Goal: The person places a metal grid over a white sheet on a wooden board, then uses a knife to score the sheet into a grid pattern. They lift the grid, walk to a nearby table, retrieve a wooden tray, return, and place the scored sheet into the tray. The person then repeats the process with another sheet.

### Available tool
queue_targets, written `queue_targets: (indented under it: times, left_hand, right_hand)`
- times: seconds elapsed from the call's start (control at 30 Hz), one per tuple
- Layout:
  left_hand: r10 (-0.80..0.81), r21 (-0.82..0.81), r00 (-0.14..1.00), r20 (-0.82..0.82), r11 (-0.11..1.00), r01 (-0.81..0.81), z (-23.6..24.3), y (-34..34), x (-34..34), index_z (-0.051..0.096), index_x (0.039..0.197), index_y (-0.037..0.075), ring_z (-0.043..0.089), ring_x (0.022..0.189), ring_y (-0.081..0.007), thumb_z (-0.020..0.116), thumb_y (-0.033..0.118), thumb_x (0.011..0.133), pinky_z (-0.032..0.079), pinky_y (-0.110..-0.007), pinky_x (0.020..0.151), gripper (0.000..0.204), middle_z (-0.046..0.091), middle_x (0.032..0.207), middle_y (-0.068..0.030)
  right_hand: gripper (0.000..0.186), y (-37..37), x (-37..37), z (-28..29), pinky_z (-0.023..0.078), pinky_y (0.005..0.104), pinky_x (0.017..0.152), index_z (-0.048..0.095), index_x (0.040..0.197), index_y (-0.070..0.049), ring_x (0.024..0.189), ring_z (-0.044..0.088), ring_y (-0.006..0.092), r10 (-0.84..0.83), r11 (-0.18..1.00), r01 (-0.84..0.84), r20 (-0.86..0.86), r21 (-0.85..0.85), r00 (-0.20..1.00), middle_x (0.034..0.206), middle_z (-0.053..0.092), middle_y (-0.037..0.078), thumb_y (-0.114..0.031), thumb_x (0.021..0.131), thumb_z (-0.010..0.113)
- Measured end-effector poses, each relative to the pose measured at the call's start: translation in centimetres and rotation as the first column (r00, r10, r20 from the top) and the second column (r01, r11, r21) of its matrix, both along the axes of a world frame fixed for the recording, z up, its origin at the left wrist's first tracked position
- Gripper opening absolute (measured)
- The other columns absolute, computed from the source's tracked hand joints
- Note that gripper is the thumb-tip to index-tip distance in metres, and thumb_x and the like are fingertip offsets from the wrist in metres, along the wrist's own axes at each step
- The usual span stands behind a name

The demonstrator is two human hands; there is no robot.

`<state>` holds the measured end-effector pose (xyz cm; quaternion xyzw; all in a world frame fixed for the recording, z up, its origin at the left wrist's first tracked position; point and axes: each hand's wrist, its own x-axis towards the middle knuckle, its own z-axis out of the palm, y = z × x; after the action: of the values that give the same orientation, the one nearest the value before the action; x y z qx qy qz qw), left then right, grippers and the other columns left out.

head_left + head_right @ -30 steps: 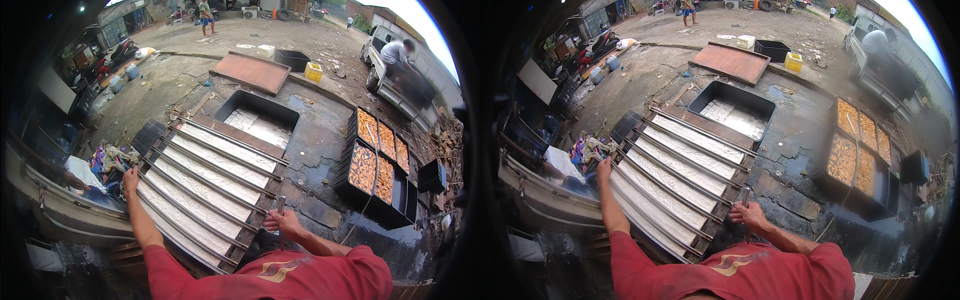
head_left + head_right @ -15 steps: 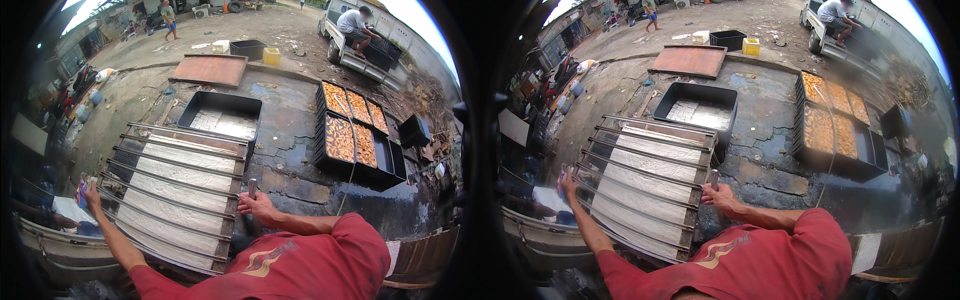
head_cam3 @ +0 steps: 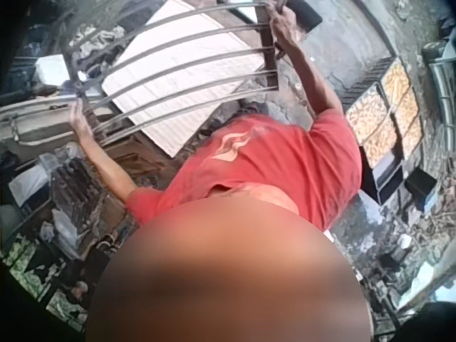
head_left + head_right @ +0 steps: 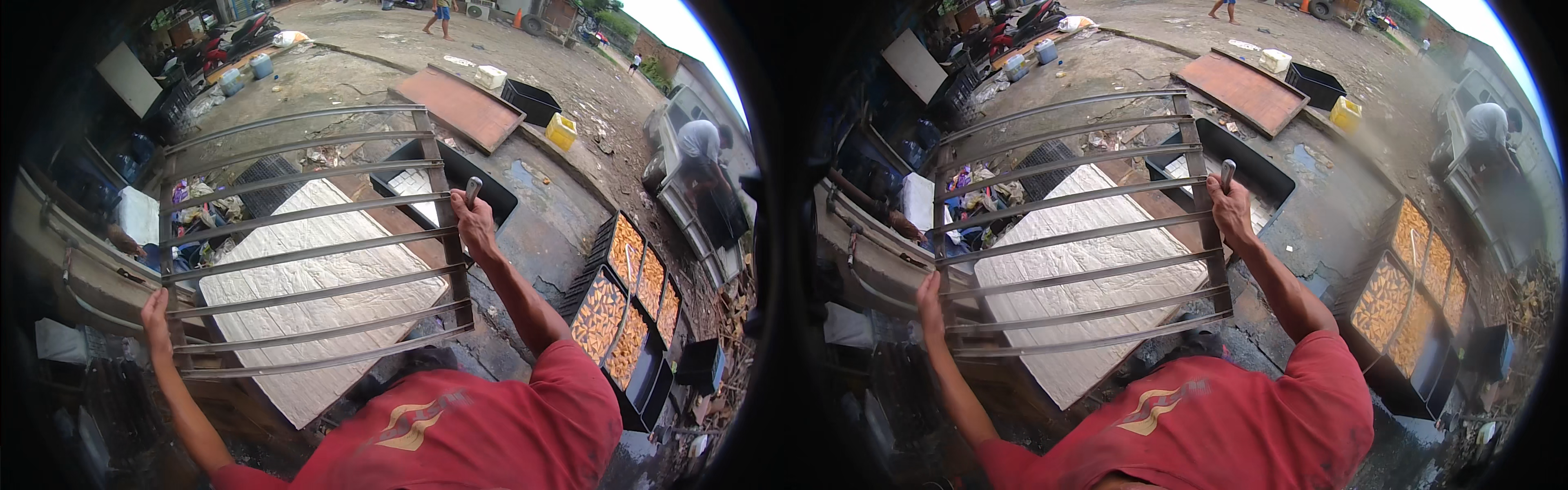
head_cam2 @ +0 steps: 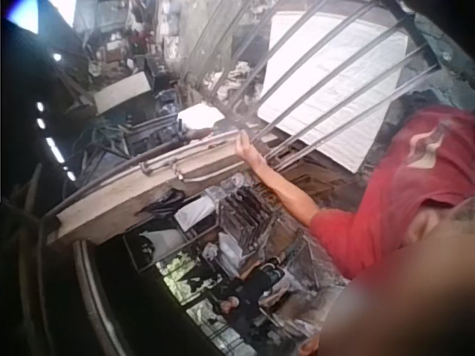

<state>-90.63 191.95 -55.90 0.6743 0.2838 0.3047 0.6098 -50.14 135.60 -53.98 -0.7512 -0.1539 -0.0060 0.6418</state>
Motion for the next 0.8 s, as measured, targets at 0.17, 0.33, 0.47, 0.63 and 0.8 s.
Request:
queue_targets:
  times: [0.17,0.33,0.47,0.63,0.8]
  left_hand:
    - [0.355,0.015,0.925,-0.133,0.934,-0.356,-9.6,-12.0,-3.0,0.069,0.117,-0.007,0.065,0.093,-0.0092,0.070,0.013,0.099,0.049,-0.025,0.085,0.026,0.072,0.103,-0.0045]
    - [0.516,-0.004,0.838,-0.178,0.851,-0.525,-12.7,-18.7,-7.2,0.068,0.116,-0.010,0.063,0.090,-0.0099,0.070,0.015,0.099,0.048,-0.025,0.084,0.030,0.071,0.101,-0.0042]
    - [0.604,0.053,0.766,-0.220,0.791,-0.609,-13.3,-20.4,-9.0,0.068,0.116,-0.010,0.062,0.091,-0.0110,0.070,0.017,0.100,0.048,-0.027,0.084,0.032,0.070,0.098,-0.0034]
    - [0.597,0.044,0.751,-0.282,0.790,-0.612,-14.7,-19.7,-9.6,0.071,0.114,-0.008,0.061,0.094,-0.0131,0.070,0.022,0.099,0.048,-0.030,0.087,0.033,0.071,0.101,-0.0038]
    - [0.606,0.025,0.741,-0.288,0.779,-0.627,-17.2,-18.4,-9.5,0.071,0.106,-0.007,0.058,0.085,-0.0121,0.070,0.020,0.100,0.047,-0.030,0.079,0.028,0.067,0.092,-0.0022]
  right_hand:
    - [0.032,3.5,6.5,-3.7,0.037,0.0327,0.061,0.068,0.099,0.000,0.069,0.043,0.0089,0.119,0.953,-0.110,0.016,-0.281,0.993,0.071,0.050,-0.004,-0.031,0.105,0.062]
    - [0.038,7.6,10.3,-6.6,0.045,0.0367,0.069,0.070,0.119,-0.001,0.074,0.052,0.0137,0.265,0.906,-0.231,0.049,-0.355,0.963,0.076,0.058,0.003,-0.034,0.104,0.060]
    - [0.036,10.9,11.5,-7.7,0.045,0.0405,0.070,0.064,0.109,-0.001,0.074,0.053,0.0173,0.406,0.864,-0.353,0.081,-0.359,0.910,0.075,0.058,0.007,-0.035,0.105,0.058]
    - [0.037,13.5,10.9,-8.1,0.045,0.0447,0.071,0.057,0.099,-0.001,0.074,0.055,0.0263,0.450,0.796,-0.383,0.034,-0.468,0.892,0.075,0.056,0.015,-0.037,0.104,0.057]
    - [0.037,14.2,9.8,-9.0,0.050,0.0500,0.089,0.064,0.121,-0.002,0.105,0.064,0.0444,0.462,0.769,-0.361,0.068,-0.528,0.884,0.107,0.068,0.025,-0.034,0.104,0.055]
